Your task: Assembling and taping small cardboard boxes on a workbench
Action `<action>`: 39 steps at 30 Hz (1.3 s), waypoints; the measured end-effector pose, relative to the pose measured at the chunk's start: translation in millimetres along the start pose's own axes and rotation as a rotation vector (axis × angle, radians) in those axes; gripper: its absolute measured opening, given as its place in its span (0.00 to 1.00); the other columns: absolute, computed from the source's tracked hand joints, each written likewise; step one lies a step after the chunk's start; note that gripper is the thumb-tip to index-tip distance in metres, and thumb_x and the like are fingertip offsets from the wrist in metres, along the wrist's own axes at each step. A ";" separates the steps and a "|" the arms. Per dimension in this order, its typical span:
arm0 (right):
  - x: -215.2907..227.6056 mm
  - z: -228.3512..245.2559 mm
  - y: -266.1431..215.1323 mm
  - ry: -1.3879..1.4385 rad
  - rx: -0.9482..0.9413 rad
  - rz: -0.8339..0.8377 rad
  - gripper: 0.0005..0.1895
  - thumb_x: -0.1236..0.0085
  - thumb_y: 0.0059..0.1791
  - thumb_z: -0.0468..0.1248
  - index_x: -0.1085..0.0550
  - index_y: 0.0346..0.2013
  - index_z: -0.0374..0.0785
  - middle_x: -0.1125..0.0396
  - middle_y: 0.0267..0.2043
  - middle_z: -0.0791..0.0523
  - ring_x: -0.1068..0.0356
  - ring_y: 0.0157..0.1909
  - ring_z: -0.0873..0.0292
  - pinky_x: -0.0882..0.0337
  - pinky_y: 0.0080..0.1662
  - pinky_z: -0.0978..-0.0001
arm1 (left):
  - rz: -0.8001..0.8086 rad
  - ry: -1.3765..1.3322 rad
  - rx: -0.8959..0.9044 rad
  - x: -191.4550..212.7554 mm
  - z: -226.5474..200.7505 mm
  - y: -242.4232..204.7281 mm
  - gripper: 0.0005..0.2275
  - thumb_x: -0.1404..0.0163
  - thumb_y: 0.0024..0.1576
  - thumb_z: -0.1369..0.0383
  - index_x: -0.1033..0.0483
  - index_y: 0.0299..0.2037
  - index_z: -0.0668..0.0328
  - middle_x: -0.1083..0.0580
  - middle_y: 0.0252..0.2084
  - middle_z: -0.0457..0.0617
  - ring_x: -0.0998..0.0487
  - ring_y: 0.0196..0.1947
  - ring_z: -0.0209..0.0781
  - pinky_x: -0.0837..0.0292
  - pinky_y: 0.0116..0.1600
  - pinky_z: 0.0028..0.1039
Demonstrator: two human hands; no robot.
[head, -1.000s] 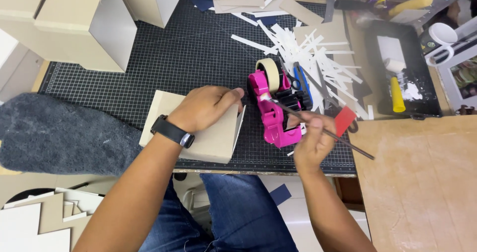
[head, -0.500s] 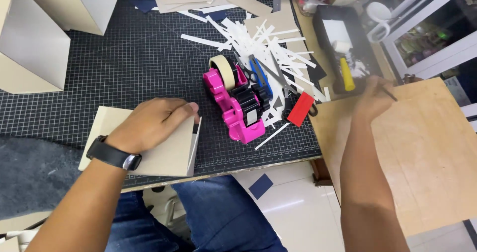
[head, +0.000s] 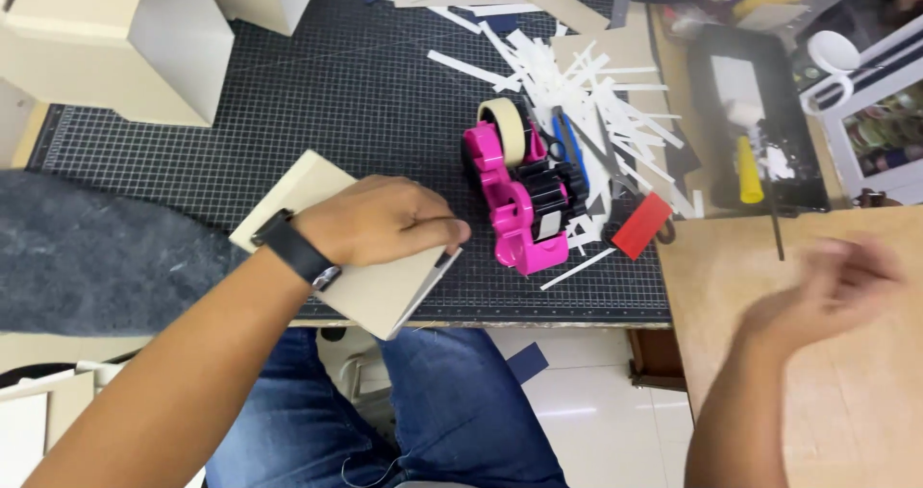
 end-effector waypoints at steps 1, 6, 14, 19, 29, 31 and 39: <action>-13.2 14.9 -34.2 0.008 -0.003 0.007 0.10 0.50 0.56 0.21 0.33 0.49 0.34 0.37 0.48 0.50 0.37 0.44 0.55 0.36 0.46 0.67 | -0.004 -0.002 0.010 -1.7 -0.8 0.3 0.21 0.63 0.61 0.47 0.17 0.32 0.41 0.19 0.38 0.42 0.19 0.40 0.46 0.32 0.47 0.38; -111.8 133.1 -147.3 0.727 -0.384 1.255 0.59 0.19 0.33 0.33 0.43 0.72 0.30 0.34 0.63 0.44 0.38 0.69 0.48 0.44 0.70 0.47 | -0.015 -0.037 -0.285 -19.2 -4.7 3.2 0.18 0.56 0.59 0.49 0.19 0.30 0.48 0.21 0.30 0.50 0.19 0.40 0.59 0.24 0.46 0.48; -175.8 126.9 -181.1 1.348 -0.003 1.748 0.58 0.17 0.23 0.36 0.33 0.65 0.30 0.37 0.67 0.40 0.40 0.69 0.44 0.40 0.68 0.42 | -0.077 -0.024 -0.448 -47.5 -17.7 -4.1 0.20 0.57 0.61 0.47 0.27 0.22 0.46 0.25 0.22 0.39 0.18 0.33 0.47 0.23 0.39 0.40; -162.4 108.9 -193.2 1.209 0.031 1.811 0.45 0.18 0.29 0.41 0.28 0.58 0.34 0.32 0.58 0.44 0.36 0.61 0.49 0.36 0.63 0.47 | -0.203 0.049 -0.554 -59.5 -22.0 -11.2 0.15 0.57 0.61 0.52 0.29 0.27 0.48 0.27 0.21 0.44 0.20 0.32 0.54 0.24 0.37 0.45; -154.6 128.1 -164.5 0.912 -0.347 1.952 0.25 0.26 0.41 0.31 0.20 0.53 0.41 0.22 0.48 0.51 0.24 0.54 0.55 0.24 0.54 0.51 | -0.238 0.090 -0.592 -38.3 -25.7 -11.8 0.19 0.56 0.61 0.63 0.39 0.63 0.44 0.23 0.24 0.60 0.20 0.33 0.69 0.26 0.48 0.59; -160.7 128.7 -166.6 0.874 -0.526 1.911 0.21 0.29 0.43 0.27 0.19 0.50 0.41 0.20 0.44 0.52 0.23 0.51 0.58 0.23 0.55 0.53 | -0.266 0.116 -0.601 -31.8 -17.0 -2.3 0.20 0.55 0.60 0.60 0.38 0.63 0.39 0.23 0.22 0.56 0.19 0.32 0.66 0.25 0.47 0.58; -195.5 108.8 -190.7 0.932 -0.746 1.250 0.16 0.28 0.37 0.21 0.19 0.37 0.29 0.22 0.40 0.50 0.24 0.48 0.57 0.22 0.53 0.56 | -0.549 0.199 -0.614 2.0 17.0 12.7 0.16 0.50 0.59 0.64 0.25 0.57 0.49 0.23 0.25 0.51 0.21 0.39 0.55 0.29 0.53 0.47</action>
Point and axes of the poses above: each hand's wrist, its own y-axis towards the middle knuckle, its own x-axis out of the back of the hand, z = x × y, the point moved 2 cm from there along y, towards the middle knuckle
